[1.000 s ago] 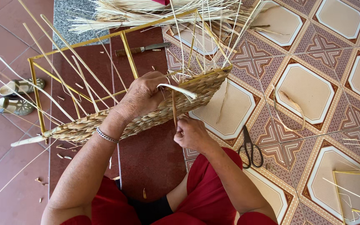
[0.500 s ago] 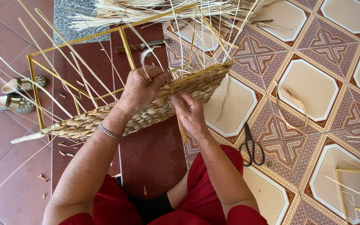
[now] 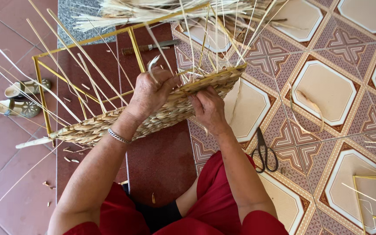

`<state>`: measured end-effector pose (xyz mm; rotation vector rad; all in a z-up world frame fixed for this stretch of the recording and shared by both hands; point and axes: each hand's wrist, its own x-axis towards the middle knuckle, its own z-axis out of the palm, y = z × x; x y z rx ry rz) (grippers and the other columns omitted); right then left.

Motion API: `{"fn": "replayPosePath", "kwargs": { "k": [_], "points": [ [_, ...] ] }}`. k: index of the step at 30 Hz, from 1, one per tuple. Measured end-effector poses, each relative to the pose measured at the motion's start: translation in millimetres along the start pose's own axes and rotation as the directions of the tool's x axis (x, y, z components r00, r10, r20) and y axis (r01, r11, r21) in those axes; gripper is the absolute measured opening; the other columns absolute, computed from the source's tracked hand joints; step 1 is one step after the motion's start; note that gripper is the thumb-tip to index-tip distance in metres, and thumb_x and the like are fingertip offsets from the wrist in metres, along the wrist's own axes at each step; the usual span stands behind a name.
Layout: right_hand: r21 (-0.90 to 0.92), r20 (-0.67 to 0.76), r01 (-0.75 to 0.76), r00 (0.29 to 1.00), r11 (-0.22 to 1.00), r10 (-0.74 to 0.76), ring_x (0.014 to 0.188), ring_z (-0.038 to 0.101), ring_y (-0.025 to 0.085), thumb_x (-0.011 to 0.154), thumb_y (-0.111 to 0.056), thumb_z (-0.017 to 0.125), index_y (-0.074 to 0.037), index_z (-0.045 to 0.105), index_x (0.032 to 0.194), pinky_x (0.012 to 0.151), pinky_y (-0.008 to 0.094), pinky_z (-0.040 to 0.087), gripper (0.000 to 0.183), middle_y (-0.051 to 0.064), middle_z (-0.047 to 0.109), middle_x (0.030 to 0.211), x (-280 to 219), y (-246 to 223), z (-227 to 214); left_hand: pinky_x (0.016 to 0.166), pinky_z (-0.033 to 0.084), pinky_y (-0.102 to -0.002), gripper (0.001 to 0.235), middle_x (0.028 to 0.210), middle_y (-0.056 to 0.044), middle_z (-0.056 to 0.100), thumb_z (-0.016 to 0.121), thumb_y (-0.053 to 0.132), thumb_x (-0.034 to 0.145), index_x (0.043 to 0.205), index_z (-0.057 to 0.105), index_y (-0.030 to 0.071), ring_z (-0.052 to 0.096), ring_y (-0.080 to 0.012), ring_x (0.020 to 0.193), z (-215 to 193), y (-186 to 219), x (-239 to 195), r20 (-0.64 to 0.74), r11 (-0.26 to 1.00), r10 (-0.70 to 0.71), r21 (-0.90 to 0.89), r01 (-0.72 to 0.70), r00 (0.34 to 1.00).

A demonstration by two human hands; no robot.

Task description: The person weaves dried plant fibers into a rectangular basket frame, interlacing strands by hand to build up the sides. They occasionally trim excess fiber with scissors and continue weaving along the frame edges.

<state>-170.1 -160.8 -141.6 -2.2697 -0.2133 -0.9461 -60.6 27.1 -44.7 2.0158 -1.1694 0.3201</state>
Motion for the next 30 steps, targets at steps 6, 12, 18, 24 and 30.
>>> {"fn": "replayPosePath", "kwargs": {
  "k": [6,12,18,24,30],
  "points": [
    [0.528,0.35,-0.565,0.825,0.634,0.444,0.061,0.06,0.015,0.101,-0.025,0.065,-0.004,0.072,0.094,0.053,0.034,0.052,0.024,0.007,0.073,0.083,4,-15,-29,0.076,0.066,-0.033,0.037,0.087,-0.011,0.074,0.072,0.008,0.08,0.116,0.071,0.007,0.074,-0.0185,0.076,-17,7,5,0.284,0.998,-0.027,0.06,0.01,0.958],
    [0.802,0.285,-0.43,0.886,0.415,0.366,0.084,0.07,0.015,0.105,-0.041,0.058,-0.008,0.074,0.11,0.079,0.033,0.061,0.037,0.006,0.075,0.096,21,-32,-64,0.08,0.058,-0.041,0.05,0.08,-0.011,0.077,0.084,0.024,0.08,0.126,0.068,0.016,0.072,-0.0221,0.074,-19,14,14,0.438,0.927,-0.288,0.352,0.132,0.852],
    [0.479,-0.246,-0.464,0.744,0.745,0.621,0.106,0.063,0.02,0.099,-0.043,0.07,-0.004,0.064,0.122,0.089,0.038,0.055,0.046,0.011,0.069,0.121,8,17,-50,0.065,0.058,-0.036,0.021,0.068,-0.007,0.074,0.081,0.034,0.09,0.089,0.081,0.013,0.068,-0.018,0.06,-45,-5,34,0.526,0.898,-0.439,0.277,0.342,0.728],
    [0.361,-0.092,-0.433,0.865,0.826,0.494,0.113,0.05,0.022,0.102,-0.048,0.068,-0.002,0.046,0.138,0.094,0.038,0.043,0.062,0.011,0.056,0.122,-8,102,-4,0.064,0.059,-0.034,0.017,0.073,-0.004,0.077,0.08,0.028,0.087,0.088,0.082,0.011,0.068,-0.0122,0.063,-57,-25,64,0.577,0.895,-0.415,0.119,0.43,0.704],
    [0.135,-0.075,-0.525,0.84,0.84,0.537,0.077,0.059,0.015,0.104,-0.054,0.059,-0.008,0.066,0.106,0.071,0.032,0.048,0.046,0.001,0.063,0.083,23,123,14,0.076,0.063,-0.032,0.024,0.086,-0.003,0.08,0.076,0.034,0.09,0.101,0.082,0.014,0.074,-0.009,0.073,-68,-38,79,0.438,0.955,-0.261,-0.016,0.297,0.86]
  ]
}}
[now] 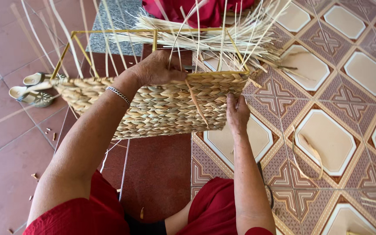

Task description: The person weaves dried plant fibers into a rectangular basket frame, interlacing strands by hand to build up the sides. They occasionally trim excess fiber with scissors and continue weaving along the frame edges.

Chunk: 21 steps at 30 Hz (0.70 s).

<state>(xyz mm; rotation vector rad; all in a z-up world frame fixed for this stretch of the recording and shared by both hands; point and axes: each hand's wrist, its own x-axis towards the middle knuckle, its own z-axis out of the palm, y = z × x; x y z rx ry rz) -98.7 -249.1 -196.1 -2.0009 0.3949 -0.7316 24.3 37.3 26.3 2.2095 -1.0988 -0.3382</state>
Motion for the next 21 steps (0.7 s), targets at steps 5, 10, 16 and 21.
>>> {"fn": "replayPosePath", "kwargs": {
  "k": [5,10,16,21],
  "points": [
    [-0.093,-0.004,0.016,1.0,0.996,-0.016,0.065,0.054,0.015,0.105,-0.052,0.059,-0.009,0.063,0.092,0.06,0.031,0.044,0.046,0.002,0.057,0.07,7,-34,-2,0.079,0.066,-0.036,0.032,0.089,-0.008,0.078,0.062,0.041,0.104,0.106,0.077,0.013,0.076,-0.0154,0.077,-26,-10,-7,-0.034,0.975,-0.219,-0.045,0.218,0.975],
    [-0.089,0.019,0.018,1.0,0.996,-0.016,0.063,0.057,0.014,0.106,-0.052,0.056,-0.01,0.063,0.093,0.059,0.031,0.046,0.045,0.0,0.059,0.069,-2,-59,-4,0.084,0.061,-0.038,0.022,0.093,-0.004,0.079,0.072,0.032,0.092,0.105,0.08,0.015,0.074,-0.0152,0.084,-29,-12,-22,0.001,0.983,0.001,0.184,-0.002,1.0],
    [-0.055,-0.041,0.012,0.999,0.998,-0.015,0.069,0.059,0.012,0.107,-0.048,0.057,-0.011,0.067,0.104,0.064,0.03,0.048,0.039,0.0,0.064,0.078,-35,-37,-25,0.08,0.065,-0.032,0.014,0.084,-0.001,0.079,0.074,0.026,0.092,0.101,0.081,0.017,0.076,-0.0127,0.073,10,-4,-35,-0.088,0.992,0.012,0.124,-0.001,0.996],
    [0.002,-0.076,-0.039,0.996,0.999,0.039,0.076,0.055,0.012,0.109,-0.037,0.061,-0.007,0.069,0.114,0.067,0.028,0.046,0.031,0.001,0.062,0.086,-78,6,-71,0.054,0.062,-0.026,0.015,0.069,-0.002,0.072,0.072,0.028,0.101,0.104,0.077,0.014,0.069,-0.0099,0.059,70,31,-52,-0.123,0.96,0.201,0.223,-0.17,0.972]
  ]
}}
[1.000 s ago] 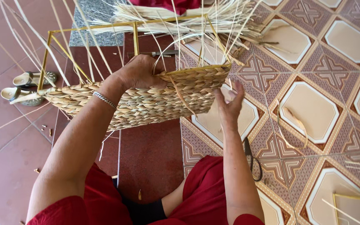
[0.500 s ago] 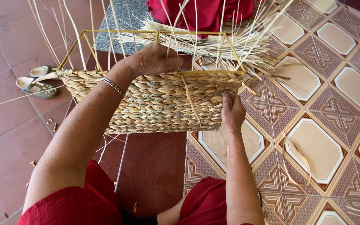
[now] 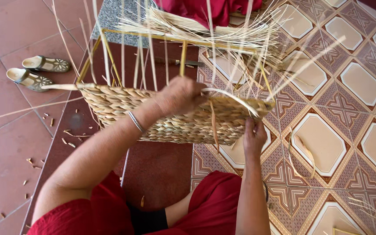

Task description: The person weaves dried plant fibers into a rectangular basket frame, interlacing strands by hand to build up the sides. They occasionally trim excess fiber with scissors and continue weaving along the frame edges.

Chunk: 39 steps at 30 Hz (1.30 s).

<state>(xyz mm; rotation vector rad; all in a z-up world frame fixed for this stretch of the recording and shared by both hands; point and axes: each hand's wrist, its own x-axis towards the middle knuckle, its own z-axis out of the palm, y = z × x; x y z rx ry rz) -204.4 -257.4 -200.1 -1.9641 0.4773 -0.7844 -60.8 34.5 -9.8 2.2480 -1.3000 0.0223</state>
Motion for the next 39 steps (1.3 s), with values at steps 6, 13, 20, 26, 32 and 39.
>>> {"fn": "replayPosePath", "kwargs": {
  "k": [6,13,20,26,32,39],
  "points": [
    [0.198,-0.013,-0.14,0.989,0.97,0.145,0.082,0.062,0.01,0.106,-0.032,0.061,-0.005,0.063,0.126,0.071,0.025,0.053,0.034,0.002,0.062,0.093,-47,13,-28,0.054,0.058,-0.034,0.022,0.084,-0.005,0.067,0.078,0.027,0.09,0.091,0.063,0.01,0.066,-0.0188,0.067,62,50,-30,-0.247,0.99,0.138,0.037,-0.133,0.959],
    [-0.018,-0.236,-0.134,0.963,0.991,0.126,0.091,0.063,0.024,0.103,-0.021,0.066,0.003,0.061,0.121,0.074,0.037,0.057,0.031,0.013,0.064,0.113,-98,-48,-32,0.055,0.059,-0.04,0.023,0.073,-0.005,0.07,0.075,0.028,0.093,0.085,0.064,0.009,0.068,-0.0198,0.06,72,51,-33,-0.111,0.992,-0.043,-0.121,0.029,0.993],
    [0.111,0.211,0.161,0.96,0.981,-0.182,0.086,0.072,0.019,0.1,-0.018,0.067,-0.003,0.072,0.11,0.072,0.035,0.059,0.018,0.011,0.076,0.1,-109,-105,-2,0.053,0.058,-0.039,0.028,0.071,-0.009,0.07,0.077,0.031,0.097,0.091,0.069,0.005,0.066,-0.0217,0.055,52,51,-27,-0.11,0.994,0.044,-0.095,-0.055,0.993],
    [0.065,0.178,0.275,0.943,0.959,-0.283,0.074,0.066,0.019,0.102,-0.017,0.069,-0.005,0.071,0.085,0.065,0.032,0.055,0.021,0.006,0.071,0.086,-92,-128,11,0.062,0.06,-0.038,0.015,0.087,-0.009,0.073,0.075,0.018,0.09,0.096,0.072,0.005,0.071,-0.0214,0.07,44,62,-36,-0.271,0.96,0.049,-0.254,-0.121,0.961],
    [0.074,0.064,0.436,0.895,0.897,-0.441,0.108,0.054,0.024,0.096,-0.012,0.072,-0.001,0.07,0.085,0.091,0.037,0.048,0.016,0.011,0.065,0.112,-109,-140,18,0.066,0.058,-0.044,0.015,0.084,-0.013,0.068,0.075,0.015,0.091,0.09,0.065,0.004,0.07,-0.0321,0.079,50,70,-39,-0.265,0.994,0.098,-0.027,-0.109,0.959],
    [0.129,0.025,0.351,0.934,0.927,-0.357,0.095,0.052,0.021,0.099,-0.01,0.072,-0.002,0.063,0.084,0.085,0.036,0.047,0.019,0.005,0.06,0.095,-132,-152,29,0.063,0.057,-0.042,0.024,0.077,-0.013,0.066,0.077,0.018,0.093,0.085,0.06,0.002,0.069,-0.0298,0.072,59,73,-42,-0.225,0.999,0.041,0.042,-0.032,0.974]
  ]
}}
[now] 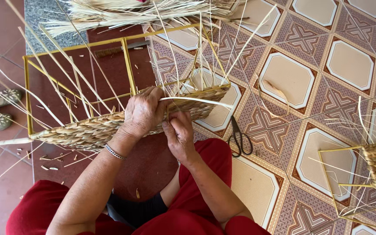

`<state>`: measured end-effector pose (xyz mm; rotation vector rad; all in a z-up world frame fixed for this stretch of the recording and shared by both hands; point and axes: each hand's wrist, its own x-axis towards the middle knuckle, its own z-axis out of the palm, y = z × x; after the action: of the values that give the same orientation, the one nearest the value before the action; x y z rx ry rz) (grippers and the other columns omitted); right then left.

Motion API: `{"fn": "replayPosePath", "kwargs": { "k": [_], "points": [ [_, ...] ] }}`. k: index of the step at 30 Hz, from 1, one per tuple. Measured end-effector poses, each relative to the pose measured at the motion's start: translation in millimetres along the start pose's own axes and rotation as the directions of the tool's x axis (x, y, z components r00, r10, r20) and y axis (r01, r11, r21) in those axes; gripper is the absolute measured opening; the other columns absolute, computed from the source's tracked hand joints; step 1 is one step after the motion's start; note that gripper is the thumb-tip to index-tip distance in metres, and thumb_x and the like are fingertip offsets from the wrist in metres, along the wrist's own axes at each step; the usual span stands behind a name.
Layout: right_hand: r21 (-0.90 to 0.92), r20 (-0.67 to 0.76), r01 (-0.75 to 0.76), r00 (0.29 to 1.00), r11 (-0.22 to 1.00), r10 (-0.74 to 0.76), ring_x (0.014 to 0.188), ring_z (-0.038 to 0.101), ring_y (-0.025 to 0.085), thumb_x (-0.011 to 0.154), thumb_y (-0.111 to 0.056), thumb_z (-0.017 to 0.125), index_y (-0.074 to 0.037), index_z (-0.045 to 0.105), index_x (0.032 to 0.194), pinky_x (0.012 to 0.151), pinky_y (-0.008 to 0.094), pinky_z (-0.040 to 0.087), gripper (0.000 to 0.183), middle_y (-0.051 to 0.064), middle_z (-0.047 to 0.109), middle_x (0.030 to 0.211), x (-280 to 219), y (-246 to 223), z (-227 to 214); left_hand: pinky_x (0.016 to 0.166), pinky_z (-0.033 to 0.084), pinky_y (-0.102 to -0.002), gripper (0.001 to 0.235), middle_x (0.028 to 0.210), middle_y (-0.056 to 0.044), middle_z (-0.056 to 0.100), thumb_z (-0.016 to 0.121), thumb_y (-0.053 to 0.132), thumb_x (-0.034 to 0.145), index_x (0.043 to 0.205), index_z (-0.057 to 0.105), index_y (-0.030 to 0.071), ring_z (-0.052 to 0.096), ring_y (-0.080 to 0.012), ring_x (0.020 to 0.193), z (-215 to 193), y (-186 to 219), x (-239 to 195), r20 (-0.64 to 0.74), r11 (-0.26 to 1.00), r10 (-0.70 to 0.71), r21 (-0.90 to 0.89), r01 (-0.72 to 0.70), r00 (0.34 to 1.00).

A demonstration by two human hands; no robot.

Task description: The person weaves dried plant fibers into a rectangular basket frame, interlacing strands by hand to build up the sides. They occasionally trim excess fiber with scissors and continue weaving along the frame edges.

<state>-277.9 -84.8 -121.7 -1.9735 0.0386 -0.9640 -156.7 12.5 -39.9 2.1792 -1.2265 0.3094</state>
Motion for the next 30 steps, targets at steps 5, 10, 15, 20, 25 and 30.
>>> {"fn": "replayPosePath", "kwargs": {
  "k": [5,10,15,20,25,30],
  "points": [
    [0.081,0.1,-0.108,0.99,0.991,0.1,0.069,0.057,0.014,0.099,-0.01,0.071,-0.006,0.074,0.095,0.055,0.03,0.047,0.007,0.003,0.064,0.085,-3,5,-13,0.061,0.063,-0.035,0.01,0.085,-0.008,0.069,0.076,0.011,0.093,0.095,0.069,0.005,0.072,-0.0201,0.069,-12,-8,11,0.059,0.953,-0.054,-0.295,0.069,0.997],
    [0.363,0.153,-0.392,0.92,0.846,0.36,0.072,0.068,0.011,0.098,-0.004,0.067,-0.003,0.068,0.127,0.056,0.028,0.059,0.029,0.008,0.073,0.094,-13,-4,-47,0.067,0.067,-0.034,0.049,0.124,-0.007,0.071,0.056,-0.007,0.076,0.123,0.065,0.005,0.074,-0.0215,0.075,-47,-12,10,0.367,0.5,-0.085,-0.789,0.358,0.926],
    [0.685,0.32,-0.425,0.905,0.592,0.279,0.101,0.075,0.018,0.104,-0.002,0.061,-0.002,0.07,0.128,0.09,0.032,0.065,0.026,0.017,0.075,0.113,2,-5,-62,0.09,0.066,-0.027,0.034,0.126,-0.008,0.069,0.058,0.008,0.085,0.117,0.064,0.0,0.074,-0.0187,0.107,-52,-13,25,0.321,0.081,-0.138,-0.939,0.334,0.937],
    [0.552,0.084,-0.172,0.985,0.816,0.151,0.081,0.075,0.016,0.105,-0.009,0.07,-0.004,0.074,0.104,0.072,0.032,0.067,0.007,0.013,0.079,0.097,24,11,-46,0.08,0.061,-0.024,0.043,0.083,-0.01,0.075,0.053,0.033,0.106,0.133,0.068,0.004,0.073,-0.0181,0.083,-36,-24,31,0.393,0.252,-0.309,-0.844,0.473,0.866],
    [0.37,0.114,-0.164,0.985,0.914,0.131,0.063,0.067,0.013,0.101,-0.015,0.066,-0.001,0.074,0.099,0.054,0.027,0.059,0.016,0.009,0.073,0.078,41,27,-37,0.077,0.062,-0.023,0.037,0.091,-0.002,0.077,0.077,0.005,0.088,0.123,0.063,0.007,0.072,-0.0082,0.087,-27,-27,40,0.363,0.309,-0.171,-0.863,0.399,0.916],
    [0.397,0.029,-0.145,0.989,0.906,0.145,0.065,0.068,0.011,0.103,-0.017,0.062,-0.005,0.068,0.092,0.052,0.026,0.061,0.017,0.009,0.07,0.079,52,40,-25,0.075,0.061,-0.023,0.045,0.096,0.0,0.056,0.089,0.002,0.078,0.117,0.069,0.015,0.057,-0.0115,0.081,-33,-26,46,0.26,0.806,-0.164,-0.521,0.281,0.952]
  ]
}}
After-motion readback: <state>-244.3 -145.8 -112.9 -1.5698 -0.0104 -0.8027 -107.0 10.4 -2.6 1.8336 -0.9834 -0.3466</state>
